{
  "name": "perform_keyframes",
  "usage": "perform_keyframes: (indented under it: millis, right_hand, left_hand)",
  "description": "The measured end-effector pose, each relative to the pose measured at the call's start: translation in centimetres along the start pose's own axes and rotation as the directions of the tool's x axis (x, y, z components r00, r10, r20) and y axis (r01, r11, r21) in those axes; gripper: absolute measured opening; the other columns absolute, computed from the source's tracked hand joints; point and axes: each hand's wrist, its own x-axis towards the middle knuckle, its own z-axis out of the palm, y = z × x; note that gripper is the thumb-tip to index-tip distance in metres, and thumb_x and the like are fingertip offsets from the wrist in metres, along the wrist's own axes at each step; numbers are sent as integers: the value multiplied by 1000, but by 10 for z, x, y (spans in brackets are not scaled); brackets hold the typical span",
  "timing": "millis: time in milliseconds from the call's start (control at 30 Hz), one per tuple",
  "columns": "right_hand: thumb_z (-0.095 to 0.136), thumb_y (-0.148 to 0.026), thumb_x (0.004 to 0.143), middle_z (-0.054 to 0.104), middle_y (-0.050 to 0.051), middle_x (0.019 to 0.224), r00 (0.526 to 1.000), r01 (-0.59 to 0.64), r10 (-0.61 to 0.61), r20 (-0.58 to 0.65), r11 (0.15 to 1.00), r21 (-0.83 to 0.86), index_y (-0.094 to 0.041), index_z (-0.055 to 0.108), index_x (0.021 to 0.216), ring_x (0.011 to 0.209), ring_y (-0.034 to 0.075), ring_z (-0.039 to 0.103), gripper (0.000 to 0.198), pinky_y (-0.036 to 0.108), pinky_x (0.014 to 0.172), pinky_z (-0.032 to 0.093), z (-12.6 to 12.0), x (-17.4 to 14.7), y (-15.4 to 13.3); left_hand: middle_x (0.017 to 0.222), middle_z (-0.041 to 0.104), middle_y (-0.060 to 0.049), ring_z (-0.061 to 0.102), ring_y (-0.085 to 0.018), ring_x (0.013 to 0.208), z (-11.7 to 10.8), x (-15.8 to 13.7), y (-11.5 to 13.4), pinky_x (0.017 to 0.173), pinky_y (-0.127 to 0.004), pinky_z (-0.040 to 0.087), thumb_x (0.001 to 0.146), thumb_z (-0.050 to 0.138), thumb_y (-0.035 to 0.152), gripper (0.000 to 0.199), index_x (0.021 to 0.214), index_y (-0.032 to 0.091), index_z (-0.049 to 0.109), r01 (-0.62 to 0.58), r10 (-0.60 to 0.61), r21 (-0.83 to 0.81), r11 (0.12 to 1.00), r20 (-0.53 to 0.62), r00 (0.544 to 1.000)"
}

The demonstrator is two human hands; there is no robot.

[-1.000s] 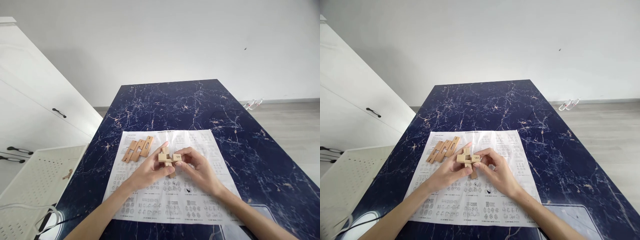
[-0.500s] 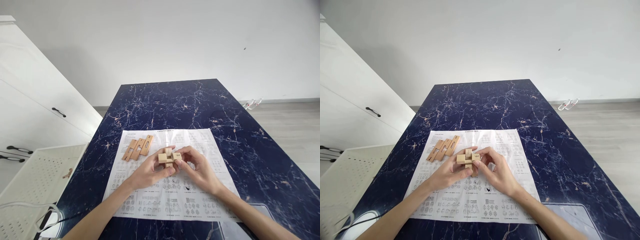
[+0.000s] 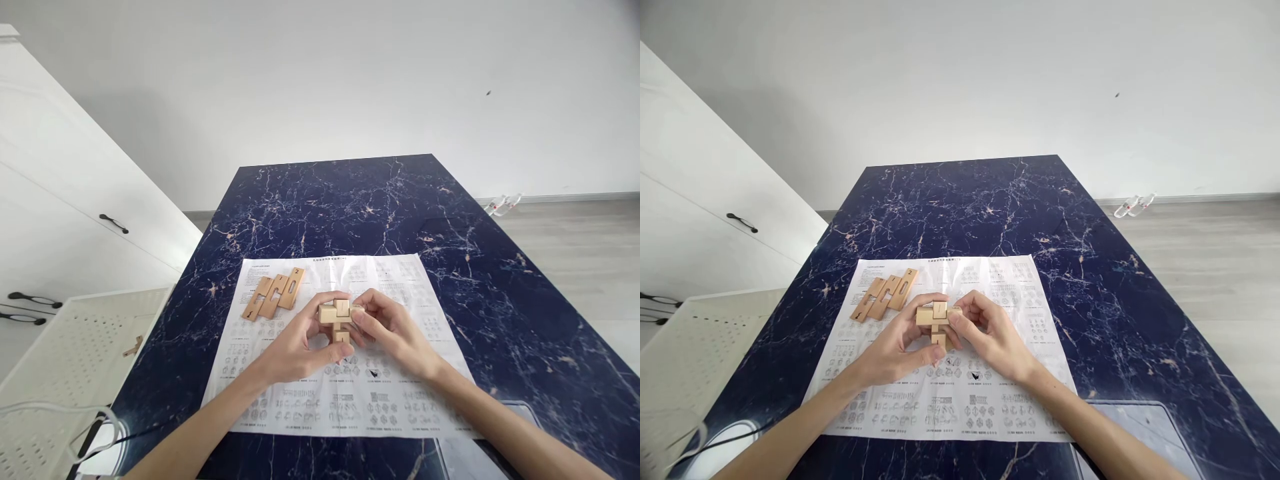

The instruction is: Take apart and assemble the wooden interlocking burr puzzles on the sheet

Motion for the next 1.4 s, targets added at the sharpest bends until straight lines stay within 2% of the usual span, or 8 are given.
perform_keyframes:
  millis: [200, 467, 700, 967, 1100, 1200, 1300, 1400]
  right_hand:
    - [69, -56, 102, 62, -2, 67, 993, -107, 100, 60, 985, 132, -22, 59, 94, 59, 13, 48, 36, 31, 60, 35, 0, 0, -3]
    - [70, -58, 101, 64, -2, 65, 989, -144, 134, 66, 975, 171, -21, 58, 88, 52, 10, 46, 41, 30, 57, 33, 0, 3, -4]
    - [60, -67, 104, 58, -4, 67, 997, -80, 79, 10, 994, 80, -23, 55, 85, 51, 11, 45, 48, 30, 55, 37, 0, 1, -4]
    - [67, -45, 102, 70, 8, 102, 983, 136, -177, -47, 878, -460, -24, 64, 111, 87, 23, 66, 23, 39, 75, 57, 0, -1, 3]
    - [80, -39, 92, 60, 15, 139, 953, 295, -265, 143, 718, -630, -26, 55, 142, 128, 33, 61, 57, 53, 102, 60, 0, -2, 10]
    - [82, -38, 91, 57, 15, 143, 956, 289, -231, 179, 662, -691, -26, 54, 147, 135, 36, 56, 63, 57, 104, 60, 1, -2, 14]
    - [84, -38, 90, 61, 14, 142, 962, 270, -225, 153, 722, -637, -27, 59, 141, 135, 36, 57, 58, 60, 109, 57, 0, -2, 11]
    - [89, -41, 87, 68, 12, 135, 987, 149, -115, 114, 922, -358, -28, 58, 140, 120, 31, 67, 63, 56, 103, 60, -3, 0, 6]
  left_hand:
    - [116, 77, -7, 77, -26, 112, -3, 0, -4, 98, -44, 59, 99, 80, 31, 64, 152, 31, 44, -31, 31, -4, 1000, 70, 997]
    - [108, 77, -4, 78, -28, 108, -2, 3, 4, 104, -49, 59, 80, 96, 32, 85, 149, 30, 47, 62, -61, 55, 997, -25, 998]
    - [104, 78, -7, 75, -25, 93, -9, 7, 1, 80, -37, 62, 74, 98, 35, 74, 139, 24, 64, 5, 14, 133, 991, -139, 990]
    - [95, 68, -1, 61, -15, 77, -19, 7, -4, 66, -26, 51, 90, 85, 42, 61, 144, 25, 63, -39, 43, 19, 999, -318, 947]
    - [87, 62, 2, 47, -10, 64, -20, 8, -5, 57, -23, 42, 94, 80, 39, 57, 146, 25, 61, -42, 47, 20, 999, -392, 919]
    - [88, 64, 1, 47, -10, 63, -20, 9, -5, 57, -24, 43, 92, 81, 38, 57, 144, 24, 61, -37, 44, 25, 999, -407, 912]
    - [89, 64, 1, 46, -11, 64, -19, 9, -3, 57, -24, 43, 90, 84, 39, 63, 145, 25, 60, -26, 37, 32, 999, -401, 915]
    - [89, 62, 1, 47, -10, 64, -18, 9, -2, 57, -23, 43, 89, 85, 42, 63, 144, 25, 61, -32, 44, 38, 999, -402, 915]
